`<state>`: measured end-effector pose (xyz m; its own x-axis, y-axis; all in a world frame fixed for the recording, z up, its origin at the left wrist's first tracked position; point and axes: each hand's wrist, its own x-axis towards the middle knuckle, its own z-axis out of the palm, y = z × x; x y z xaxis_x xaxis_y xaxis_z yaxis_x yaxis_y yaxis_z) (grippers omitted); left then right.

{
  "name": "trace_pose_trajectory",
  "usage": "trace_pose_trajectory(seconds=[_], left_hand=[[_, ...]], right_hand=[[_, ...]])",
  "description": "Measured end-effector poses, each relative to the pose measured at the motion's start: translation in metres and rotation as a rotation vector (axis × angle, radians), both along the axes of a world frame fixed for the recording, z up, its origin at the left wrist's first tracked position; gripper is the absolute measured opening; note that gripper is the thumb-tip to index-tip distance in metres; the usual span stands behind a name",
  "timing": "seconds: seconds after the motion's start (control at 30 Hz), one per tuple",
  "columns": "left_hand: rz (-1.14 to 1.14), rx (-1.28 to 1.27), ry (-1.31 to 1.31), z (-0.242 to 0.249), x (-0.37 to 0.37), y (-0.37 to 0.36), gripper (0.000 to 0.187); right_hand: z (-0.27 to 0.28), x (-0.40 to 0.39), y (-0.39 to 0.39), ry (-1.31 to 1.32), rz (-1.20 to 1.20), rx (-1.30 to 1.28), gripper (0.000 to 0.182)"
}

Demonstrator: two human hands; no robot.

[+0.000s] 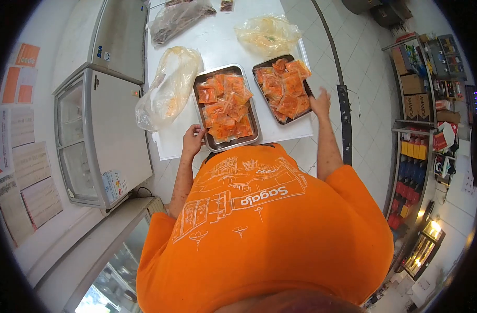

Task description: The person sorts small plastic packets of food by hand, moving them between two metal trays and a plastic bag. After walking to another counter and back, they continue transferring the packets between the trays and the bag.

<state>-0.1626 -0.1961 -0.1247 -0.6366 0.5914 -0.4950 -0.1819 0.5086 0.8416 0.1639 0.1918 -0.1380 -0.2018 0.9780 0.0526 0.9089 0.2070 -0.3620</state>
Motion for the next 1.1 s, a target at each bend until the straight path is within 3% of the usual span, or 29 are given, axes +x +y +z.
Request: trace_pose_trajectory(seconds=[0.03,0.1,0.17,0.27,0.33,0.43,0.5,0.57,0.67,0.73,0.77,0.87,0.93,1.1], left_hand=[[0.014,-0.011,-0.002,0.002,0.000,0.000,0.028],[0.100,-0.061,0.049,0.011,-0.002,-0.004,0.028],[0.242,-0.135,0.154,0.028,-0.009,-0.005,0.030],[0.818,0.026,0.596,0.026,-0.032,-0.025,0.036],[0.980,0.051,0.775,0.037,-0.060,-0.037,0.043],[0.792,0.045,1.155,0.078,-0.102,-0.040,0.047],[0.390,-0.394,1.179,0.120,-0.113,-0.031,0.044],[0.047,-0.618,1.007,0.140,-0.124,-0.023,0.042],[-0.193,-0.495,0.667,0.137,-0.147,-0.019,0.046],[-0.167,-0.218,0.617,0.094,-0.157,-0.027,0.053],[-0.137,-0.173,0.782,0.082,-0.151,-0.027,0.059],[-0.008,-0.056,0.757,0.088,-0.125,-0.016,0.069],[-0.001,0.049,0.733,0.100,-0.115,-0.012,0.075],[0.046,0.207,0.843,0.109,-0.104,-0.014,0.087]], right_hand=[[-0.029,0.026,0.022,0.019,0.132,-0.252,0.046],[0.017,0.024,-0.004,0.575,-0.112,-0.951,0.038],[0.012,0.028,-0.010,0.715,-0.117,-0.994,0.033],[0.025,0.021,-0.030,0.898,-0.207,-0.951,0.023],[0.025,0.026,-0.047,0.953,-0.280,-0.837,0.017],[0.011,0.048,-0.059,0.937,-0.311,-0.632,0.012],[0.019,0.059,-0.065,0.928,-0.282,-0.547,0.010],[0.027,0.075,-0.060,0.853,-0.197,-0.470,0.018],[0.090,0.040,-0.077,0.951,-0.233,-0.504,0.021],[0.104,0.033,-0.071,0.880,-0.074,-0.461,0.031],[0.133,0.016,-0.073,0.819,0.001,-0.465,0.034],[0.163,-0.037,-0.068,0.749,0.217,-0.564,0.042],[0.188,-0.097,-0.082,0.745,0.350,-0.669,0.038],[0.135,-0.212,-0.092,0.722,0.509,-1.105,0.018]])
